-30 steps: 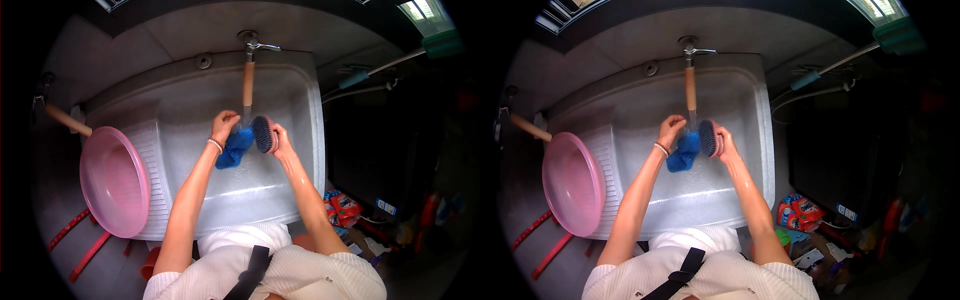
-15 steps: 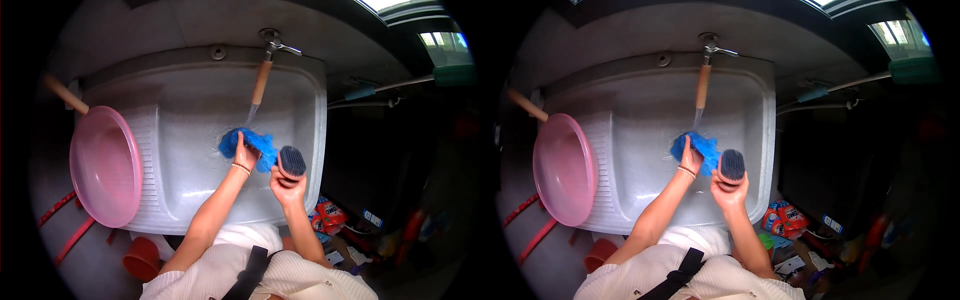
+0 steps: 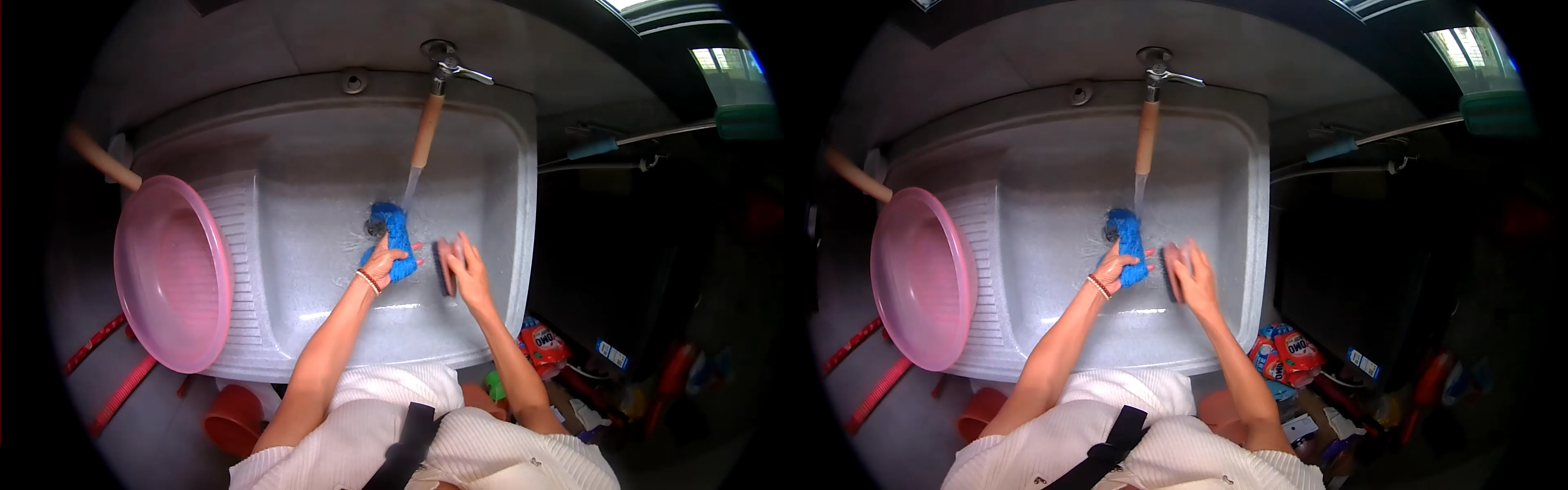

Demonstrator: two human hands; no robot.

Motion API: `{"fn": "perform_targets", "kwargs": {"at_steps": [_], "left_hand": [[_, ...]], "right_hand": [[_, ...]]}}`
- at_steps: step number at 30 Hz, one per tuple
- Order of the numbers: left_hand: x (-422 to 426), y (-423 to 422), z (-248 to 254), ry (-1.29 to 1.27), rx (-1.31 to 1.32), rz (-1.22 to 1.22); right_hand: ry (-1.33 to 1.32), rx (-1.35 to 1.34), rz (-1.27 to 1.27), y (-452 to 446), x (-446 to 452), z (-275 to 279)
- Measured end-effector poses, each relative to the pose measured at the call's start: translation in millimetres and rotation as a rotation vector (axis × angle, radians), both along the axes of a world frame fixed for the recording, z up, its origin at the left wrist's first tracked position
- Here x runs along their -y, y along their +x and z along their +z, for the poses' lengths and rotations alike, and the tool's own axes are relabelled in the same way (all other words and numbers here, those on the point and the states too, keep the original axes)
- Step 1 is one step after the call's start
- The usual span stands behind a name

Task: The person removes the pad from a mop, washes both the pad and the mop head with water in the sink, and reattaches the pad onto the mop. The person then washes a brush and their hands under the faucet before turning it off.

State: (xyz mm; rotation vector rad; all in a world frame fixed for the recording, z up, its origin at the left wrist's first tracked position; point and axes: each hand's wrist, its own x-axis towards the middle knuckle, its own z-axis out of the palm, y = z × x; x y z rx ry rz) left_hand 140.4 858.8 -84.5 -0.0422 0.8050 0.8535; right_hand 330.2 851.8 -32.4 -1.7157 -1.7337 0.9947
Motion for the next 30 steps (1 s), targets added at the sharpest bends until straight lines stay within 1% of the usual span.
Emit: {"fn": "perform_targets", "kwargs": {"at_steps": [1, 2, 4, 6, 7, 9, 10, 11, 13, 14, 17, 18, 20, 21, 22, 23, 24, 25, 27, 28, 29, 30], "left_hand": [[2.2, -4.2, -2.3, 0.004, 0.010, -0.012], [1.7, -9.6, -10.2, 0.122, 0.000, -0.107], [-1.4, -15.1, 2.9, 0.099, 0.009, -0.149], [-5.2, -24.4, 22.3, 0.073, 0.019, -0.140], [-4.2, -26.6, 22.7, 0.060, 0.026, -0.153], [-1.6, -28.1, 23.0, 0.034, 0.046, -0.179], [0.5, -27.4, 17.9, 0.087, 0.061, -0.226], [4.2, -29.3, 15.0, 0.079, 0.081, -0.244], [5.9, -31.6, 27.8, 0.054, 0.125, -0.275], [6.5, -33.8, 26.4, 0.043, 0.153, -0.270], [8.1, -44.5, 9.2, 0.145, 0.026, -0.362], [10.1, -47.0, 9.1, 0.184, -0.048, -0.367], [10.0, -50.2, 4.3, 0.095, -0.099, -0.365], [8.6, -49.1, 1.3, 0.056, -0.123, -0.367], [9.9, -44.4, 0.5, 0.170, -0.264, -0.327], [9.1, -44.9, -1.5, 0.147, -0.291, -0.353], [7.7, -42.9, 5.0, 0.156, -0.309, -0.381], [4.4, -37.8, 14.2, 0.198, -0.372, -0.377], [8.6, -37.4, -4.2, 0.226, -0.387, -0.385], [7.1, -42.9, -6.7, 0.219, -0.347, -0.435], [11.2, -46.9, -26.6, 0.261, -0.342, -0.415], [2.0, -49.3, -20.8, 0.248, -0.273, -0.436]], "right_hand": [[0.037, 0.040, 0.086, -17.0, -13.8, 7.1], [0.075, 0.080, 0.171, -39.5, -26.1, 15.8], [-0.081, 0.095, 0.198, -73.6, -39.0, 9.2], [-0.112, 0.127, 0.163, -92.1, -61.5, -2.4], [-0.134, 0.143, 0.143, -97.8, -71.9, -8.5], [-0.240, 0.279, 0.151, -99.8, -96.0, -39.1], [-0.286, 0.346, 0.153, -99.0, -103.0, -50.9], [-0.274, 0.360, 0.129, -95.1, -103.9, -59.9], [-0.260, 0.393, 0.088, -81.1, -101.4, -75.6], [-0.209, 0.404, 0.030, -70.4, -97.4, -95.5], [-0.738, -0.280, -0.324, -40.7, -101.0, -65.2], [-0.806, -0.539, -0.386, -29.5, -97.3, -70.7], [-0.906, -1.069, -0.504, -9.8, -84.0, -87.5], [-1.007, -1.116, -0.569, -8.7, -76.9, -79.8], [-1.096, -1.165, -0.631, -9.1, -68.7, -68.8], [-1.175, -1.226, -0.627, -11.2, -60.2, -65.2], [-1.349, -1.404, -0.506, 0.1, -40.8, -102.0], [-1.331, -1.457, -0.545, -5.7, -34.2, -108.3], [-1.242, -1.531, -0.700, -18.8, -21.7, -109.5], [-1.194, -1.542, -0.763, -25.8, -18.4, -108.8], [-1.227, -1.680, -0.594, -22.8, -15.8, -121.2], [-1.186, -1.604, -0.616, -26.1, -23.6, -115.1]]}}
